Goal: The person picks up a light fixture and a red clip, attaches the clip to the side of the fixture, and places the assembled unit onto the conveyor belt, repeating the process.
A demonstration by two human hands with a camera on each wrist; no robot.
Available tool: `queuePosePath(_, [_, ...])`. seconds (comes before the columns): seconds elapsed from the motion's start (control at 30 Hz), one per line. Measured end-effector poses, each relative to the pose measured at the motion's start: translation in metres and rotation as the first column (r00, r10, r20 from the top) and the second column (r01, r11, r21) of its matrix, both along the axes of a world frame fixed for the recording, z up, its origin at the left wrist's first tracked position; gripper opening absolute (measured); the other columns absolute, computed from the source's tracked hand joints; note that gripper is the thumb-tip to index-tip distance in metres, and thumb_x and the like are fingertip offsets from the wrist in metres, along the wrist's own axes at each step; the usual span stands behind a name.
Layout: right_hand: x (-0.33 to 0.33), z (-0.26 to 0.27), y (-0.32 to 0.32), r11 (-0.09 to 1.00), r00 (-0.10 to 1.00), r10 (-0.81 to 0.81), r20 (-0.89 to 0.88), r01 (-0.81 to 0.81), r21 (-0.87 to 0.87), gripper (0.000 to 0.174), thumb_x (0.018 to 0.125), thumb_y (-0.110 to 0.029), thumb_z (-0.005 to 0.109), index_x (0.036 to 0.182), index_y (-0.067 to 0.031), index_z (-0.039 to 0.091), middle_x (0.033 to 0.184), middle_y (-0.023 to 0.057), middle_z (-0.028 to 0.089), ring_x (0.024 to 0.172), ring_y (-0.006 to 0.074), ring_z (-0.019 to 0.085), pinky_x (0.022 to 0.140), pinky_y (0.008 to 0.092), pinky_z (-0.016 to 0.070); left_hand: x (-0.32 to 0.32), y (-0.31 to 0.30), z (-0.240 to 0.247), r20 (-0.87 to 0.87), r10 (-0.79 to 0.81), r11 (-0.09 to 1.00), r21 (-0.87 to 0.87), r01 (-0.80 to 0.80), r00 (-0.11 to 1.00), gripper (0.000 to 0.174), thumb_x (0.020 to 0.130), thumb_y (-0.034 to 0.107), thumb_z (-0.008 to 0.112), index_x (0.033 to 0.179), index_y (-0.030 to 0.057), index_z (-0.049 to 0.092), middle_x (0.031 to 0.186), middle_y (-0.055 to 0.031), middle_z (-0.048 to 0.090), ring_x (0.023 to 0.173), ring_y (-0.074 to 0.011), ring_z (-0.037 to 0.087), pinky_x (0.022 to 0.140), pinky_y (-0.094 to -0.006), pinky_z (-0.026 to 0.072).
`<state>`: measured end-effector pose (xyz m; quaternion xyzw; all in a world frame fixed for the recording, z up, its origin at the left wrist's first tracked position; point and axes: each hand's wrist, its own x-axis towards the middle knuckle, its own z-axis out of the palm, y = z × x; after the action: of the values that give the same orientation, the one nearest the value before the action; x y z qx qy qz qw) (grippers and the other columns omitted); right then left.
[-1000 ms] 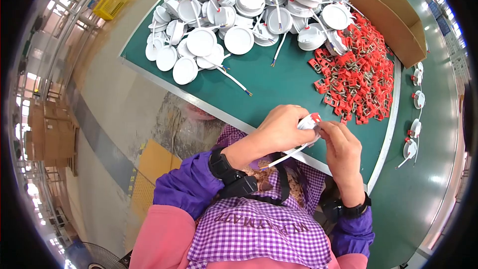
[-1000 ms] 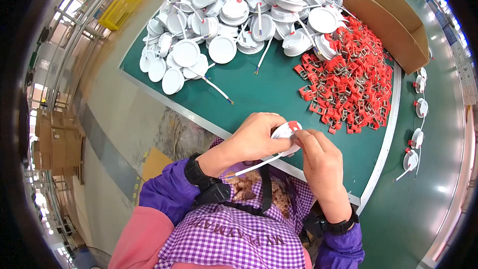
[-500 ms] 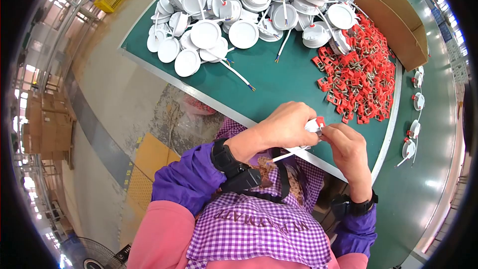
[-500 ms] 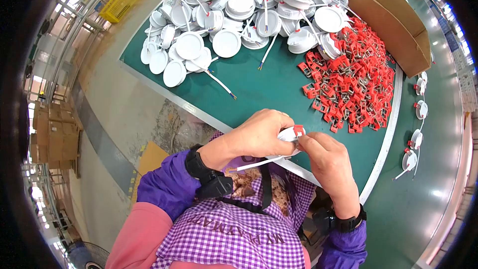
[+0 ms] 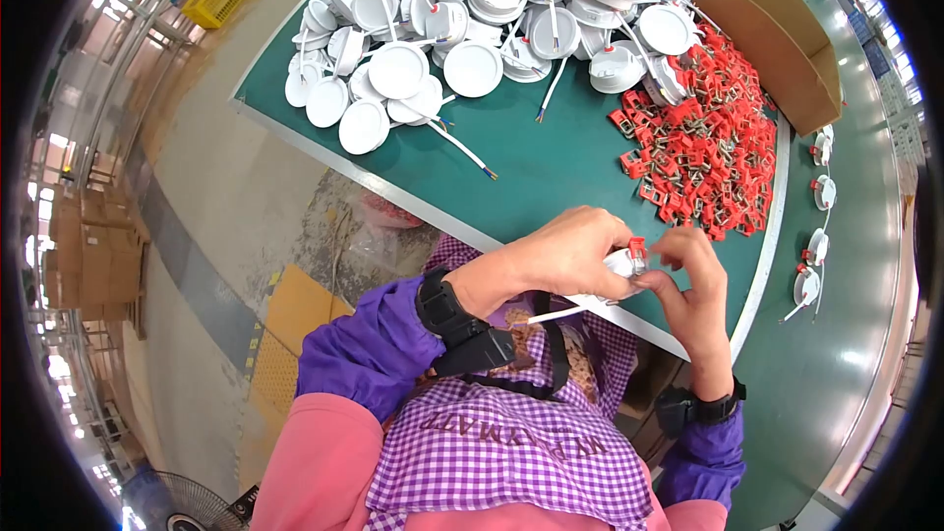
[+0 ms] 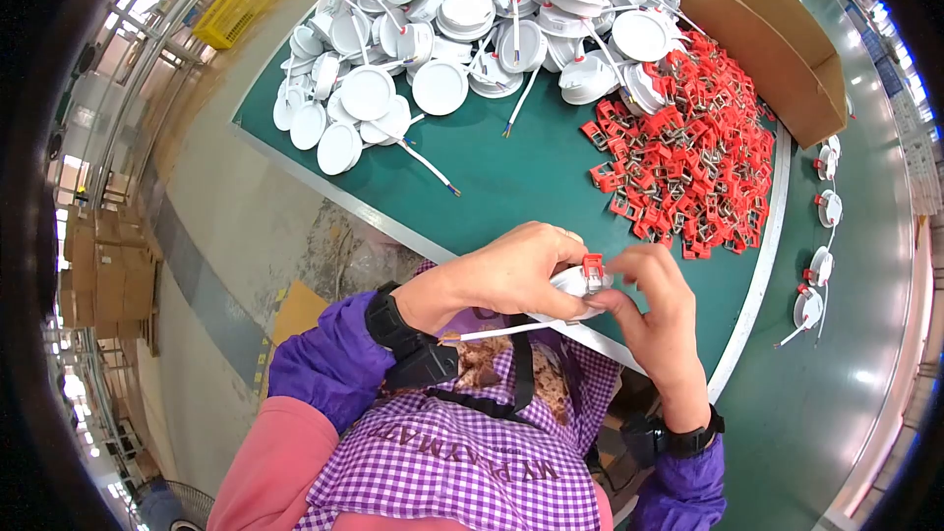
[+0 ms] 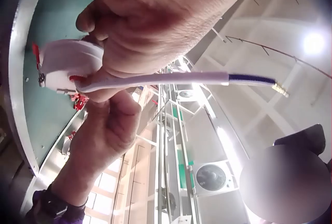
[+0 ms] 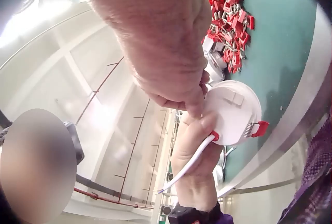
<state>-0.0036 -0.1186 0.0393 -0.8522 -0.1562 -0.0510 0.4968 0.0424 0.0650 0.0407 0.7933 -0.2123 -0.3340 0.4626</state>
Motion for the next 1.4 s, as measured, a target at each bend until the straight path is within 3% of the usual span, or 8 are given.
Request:
queuePosePath(0.27, [-0.006, -0.01, -0.014, 0.942, 0.871, 0.042, -0.489, 0.129, 0.309, 0.029, 0.075, -0.004, 0.068, 0.102, 0.0021, 0.059, 0.087, 0.0029, 0.061, 0.075, 0.0098, 0.053, 0.068, 0.024, 0.0432, -0.002, -0.004, 0.004, -0.143, 0.201, 0.977, -0.039, -0.208, 0.969, 0.035, 0.063, 0.025, 0.079, 0.074, -0.0034, 0.063, 0.063, -0.0056, 0.058, 0.057, -0.0103, 0.052, 0.05, -0.0267, 0.0417])
queuePosePath(0.67, [-0.011, -0.029, -0.027, 0.793, 0.794, 0.194, -0.576, 0.218, 0.568, 0.024, 0.081, -0.003, 0.063, 0.104, 0.0019, 0.055, 0.096, 0.0053, 0.061, 0.082, 0.0098, 0.057, 0.074, 0.0239, 0.0462, -0.007, -0.017, -0.01, -0.123, 0.133, 0.984, -0.104, -0.146, 0.983, 0.033, 0.069, 0.025, 0.079, 0.076, -0.0015, 0.06, 0.067, -0.0043, 0.054, 0.059, -0.0098, 0.051, 0.051, -0.0268, 0.0409])
queuePosePath(0.77, [-0.012, -0.031, -0.05, 0.828, 0.851, 0.002, -0.525, 0.293, 0.478, 0.022, 0.084, -0.005, 0.06, 0.104, 0.0001, 0.057, 0.097, 0.0029, 0.061, 0.087, 0.01, 0.056, 0.078, 0.0248, 0.0442, -0.001, -0.016, -0.013, 0.12, 0.161, 0.981, -0.13, -0.146, 0.98, 0.036, 0.071, 0.025, 0.077, 0.091, -0.0013, 0.061, 0.077, -0.0082, 0.056, 0.068, -0.0167, 0.055, 0.059, -0.0307, 0.0446])
queuePosePath(0.9, [-0.023, -0.069, -0.152, 0.78, 0.82, -0.393, -0.417, 0.537, 0.321, 0.02, 0.091, -0.013, 0.054, 0.106, -0.0004, 0.058, 0.102, 0.0046, 0.061, 0.09, 0.0105, 0.056, 0.079, 0.0243, 0.0447, 0.033, 0.034, 0.001, 0.817, 0.288, 0.933, -0.123, -0.338, 0.499, 0.029, 0.072, 0.013, 0.07, 0.098, 0.0039, 0.061, 0.094, -0.0119, 0.06, 0.086, -0.0294, 0.058, 0.078, -0.0369, 0.0458])
queuePosePath(1.1, [-0.065, -0.11, -0.288, 0.563, 0.583, -0.683, -0.439, 0.804, 0.192, 0.027, 0.09, -0.025, 0.06, 0.106, -0.0026, 0.06, 0.084, -0.0036, 0.059, 0.071, 0.0047, 0.051, 0.058, 0.0197, 0.0355, 0.082, 0.141, 0.013, 0.978, 0.115, 0.47, 0.102, -0.877, 0.176, 0.05, 0.067, 0.022, 0.074, 0.111, 0.0041, 0.058, 0.114, -0.0187, 0.053, 0.11, -0.0364, 0.044, 0.092, -0.0443, 0.0381])
queuePosePath(1.2, [-0.068, -0.117, -0.291, 0.485, 0.423, -0.823, -0.38, 0.871, -0.078, 0.032, 0.087, -0.024, 0.063, 0.11, -0.0024, 0.06, 0.088, 0.0009, 0.061, 0.077, 0.0095, 0.055, 0.064, 0.0227, 0.041, 0.093, 0.163, -0.002, 0.959, 0.114, 0.429, 0.188, -0.884, 0.26, 0.063, 0.065, 0.03, 0.077, 0.117, 0.0016, 0.054, 0.118, -0.0219, 0.049, 0.11, -0.0374, 0.044, 0.093, -0.0445, 0.0375])
queuePosePath(1.27, [-0.061, -0.115, -0.271, 0.146, 0.421, -0.717, 0.555, 0.87, -0.471, 0.035, 0.084, -0.022, 0.065, 0.112, -0.0013, 0.06, 0.098, 0.0075, 0.061, 0.087, 0.0148, 0.056, 0.071, 0.0259, 0.0442, 0.096, 0.161, -0.008, 0.955, 0.152, 0.496, 0.15, -0.855, 0.256, 0.067, 0.065, 0.031, 0.078, 0.118, -0.0003, 0.051, 0.115, -0.0219, 0.05, 0.108, -0.0376, 0.045, 0.092, -0.043, 0.0386])
queuePosePath(1.4, [-0.019, -0.051, -0.139, 0.613, 0.652, -0.754, 0.08, 0.742, -0.27, 0.021, 0.086, -0.009, 0.06, 0.105, -0.0031, 0.062, 0.101, 0.0074, 0.062, 0.09, 0.015, 0.057, 0.074, 0.0275, 0.0476, 0.098, 0.143, -0.005, 0.96, 0.164, 0.442, 0.134, -0.887, 0.227, 0.064, 0.063, 0.027, 0.079, 0.113, -0.0001, 0.05, 0.105, -0.0199, 0.053, 0.102, -0.0354, 0.049, 0.088, -0.0412, 0.0415])
